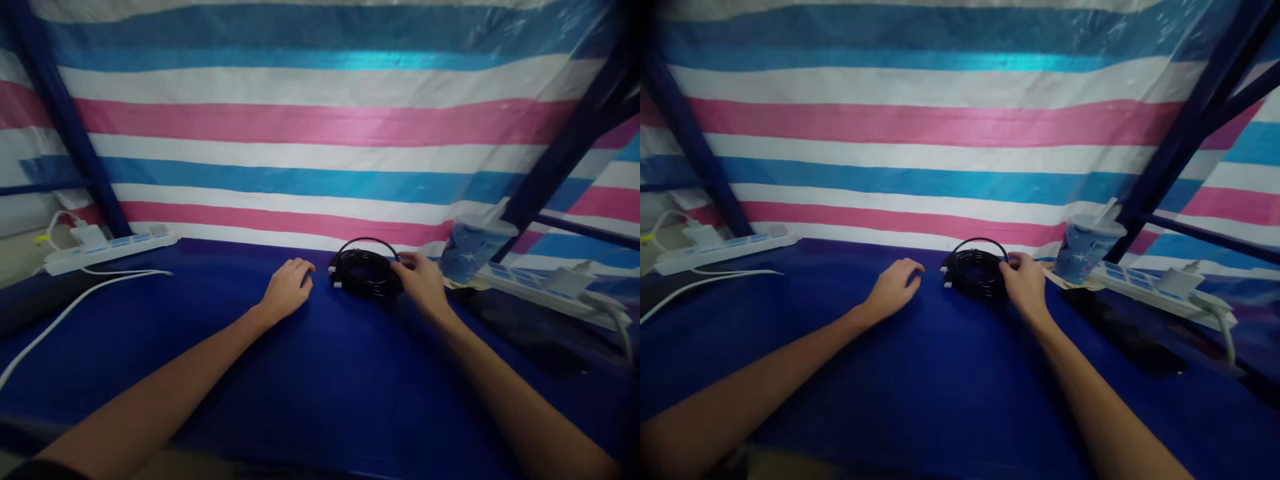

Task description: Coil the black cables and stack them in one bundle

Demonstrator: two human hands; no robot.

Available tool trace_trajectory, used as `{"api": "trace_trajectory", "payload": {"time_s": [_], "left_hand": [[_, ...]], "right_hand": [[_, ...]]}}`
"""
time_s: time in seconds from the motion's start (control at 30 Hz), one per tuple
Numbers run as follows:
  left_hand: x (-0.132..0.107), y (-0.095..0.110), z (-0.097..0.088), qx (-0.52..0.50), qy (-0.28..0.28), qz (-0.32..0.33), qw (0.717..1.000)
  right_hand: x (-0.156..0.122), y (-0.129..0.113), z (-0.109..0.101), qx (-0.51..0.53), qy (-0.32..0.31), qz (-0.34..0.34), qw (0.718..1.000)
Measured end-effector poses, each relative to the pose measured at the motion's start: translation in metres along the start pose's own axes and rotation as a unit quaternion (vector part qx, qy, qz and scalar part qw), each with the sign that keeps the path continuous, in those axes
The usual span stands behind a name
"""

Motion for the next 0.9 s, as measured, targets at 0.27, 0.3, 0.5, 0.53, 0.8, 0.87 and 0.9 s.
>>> {"api": "trace_trajectory", "payload": {"time_s": [0.27, 0.3, 0.5, 0.53, 0.8, 0.87, 0.9], "left_hand": [[-0.018, 0.051, -0.022, 0.217, 0.115, 0.306, 0.920], [-0.022, 0.057, -0.022, 0.229, 0.118, 0.329, 0.908], [-0.017, 0.059, -0.032, 0.150, 0.097, 0.290, 0.940], [-0.014, 0.055, -0.032, 0.118, 0.072, 0.263, 0.955], [0.007, -0.006, -0.015, -0.365, -0.091, -0.061, 0.925], [0.008, -0.007, -0.011, -0.485, -0.098, -0.073, 0.866], [0.008, -0.007, -0.009, -0.534, -0.102, -0.077, 0.836]], "right_hand": [[-0.022, -0.059, -0.011, 0.422, 0.027, -0.018, 0.906], [-0.027, -0.069, -0.007, 0.441, 0.000, -0.009, 0.898], [-0.042, -0.133, 0.037, 0.487, -0.171, 0.028, 0.856], [-0.044, -0.140, 0.047, 0.492, -0.186, 0.023, 0.850], [-0.085, -0.141, 0.116, 0.311, -0.217, -0.130, 0.916], [-0.092, -0.144, 0.116, 0.247, -0.207, -0.192, 0.927], [-0.093, -0.147, 0.113, 0.209, -0.198, -0.223, 0.931]]}}
Point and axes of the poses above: each hand's wrist, its own x-axis towards the middle knuckle, its own z-axis out of the palm, y = z × x, the point moved 10 cm from there along x, towards the middle knuckle, and after that the axes turned 5 degrees about -z, right-handed, at the moved point
